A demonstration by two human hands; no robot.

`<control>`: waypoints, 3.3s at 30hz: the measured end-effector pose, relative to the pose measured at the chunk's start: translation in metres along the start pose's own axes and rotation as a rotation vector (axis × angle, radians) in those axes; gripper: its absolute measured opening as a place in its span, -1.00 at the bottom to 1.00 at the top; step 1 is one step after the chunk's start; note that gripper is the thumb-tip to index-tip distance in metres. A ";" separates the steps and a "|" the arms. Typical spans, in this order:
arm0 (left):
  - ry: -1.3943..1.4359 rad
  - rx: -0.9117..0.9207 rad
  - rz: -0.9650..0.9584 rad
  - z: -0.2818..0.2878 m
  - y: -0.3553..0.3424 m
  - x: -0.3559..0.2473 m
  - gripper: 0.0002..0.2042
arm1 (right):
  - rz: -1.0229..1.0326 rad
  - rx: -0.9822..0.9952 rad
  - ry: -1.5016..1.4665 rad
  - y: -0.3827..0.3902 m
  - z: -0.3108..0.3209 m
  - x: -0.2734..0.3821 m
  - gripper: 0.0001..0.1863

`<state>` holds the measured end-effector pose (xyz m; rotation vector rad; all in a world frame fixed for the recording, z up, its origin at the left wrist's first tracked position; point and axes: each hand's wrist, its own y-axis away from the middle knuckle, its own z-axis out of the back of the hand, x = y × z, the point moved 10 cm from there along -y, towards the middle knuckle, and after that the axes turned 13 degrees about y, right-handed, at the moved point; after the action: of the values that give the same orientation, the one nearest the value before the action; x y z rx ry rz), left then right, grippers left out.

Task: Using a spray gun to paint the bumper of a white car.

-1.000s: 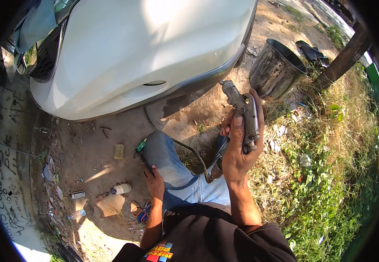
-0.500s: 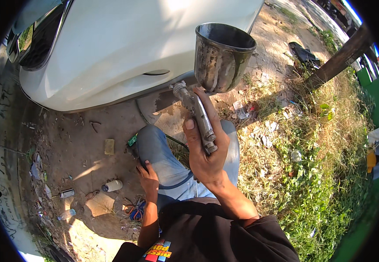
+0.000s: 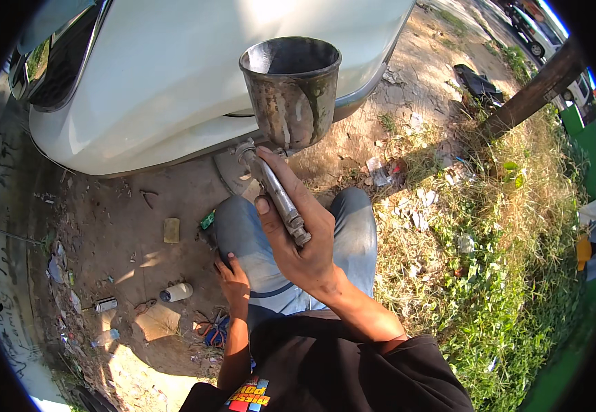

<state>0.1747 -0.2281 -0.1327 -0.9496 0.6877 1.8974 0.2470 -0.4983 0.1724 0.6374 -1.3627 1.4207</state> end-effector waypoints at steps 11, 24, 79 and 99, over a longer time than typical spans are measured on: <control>0.030 0.059 -0.086 0.001 0.003 -0.012 -0.38 | -0.143 -0.237 -0.122 0.009 0.052 -0.022 -0.44; -0.160 0.047 -0.306 -0.006 -0.002 -0.032 -0.50 | -0.148 -0.471 -0.130 0.009 0.074 -0.034 -0.62; -0.087 0.098 -0.295 -0.002 -0.004 -0.020 -0.36 | -0.134 -0.391 -0.117 0.014 0.073 -0.019 -0.40; -0.176 0.096 -0.386 -0.005 -0.011 0.014 -0.37 | -0.200 -0.258 -0.136 0.009 0.054 -0.040 -0.43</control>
<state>0.1814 -0.2202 -0.1482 -0.7794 0.4485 1.5689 0.2378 -0.5599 0.1454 0.6870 -1.5134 1.0375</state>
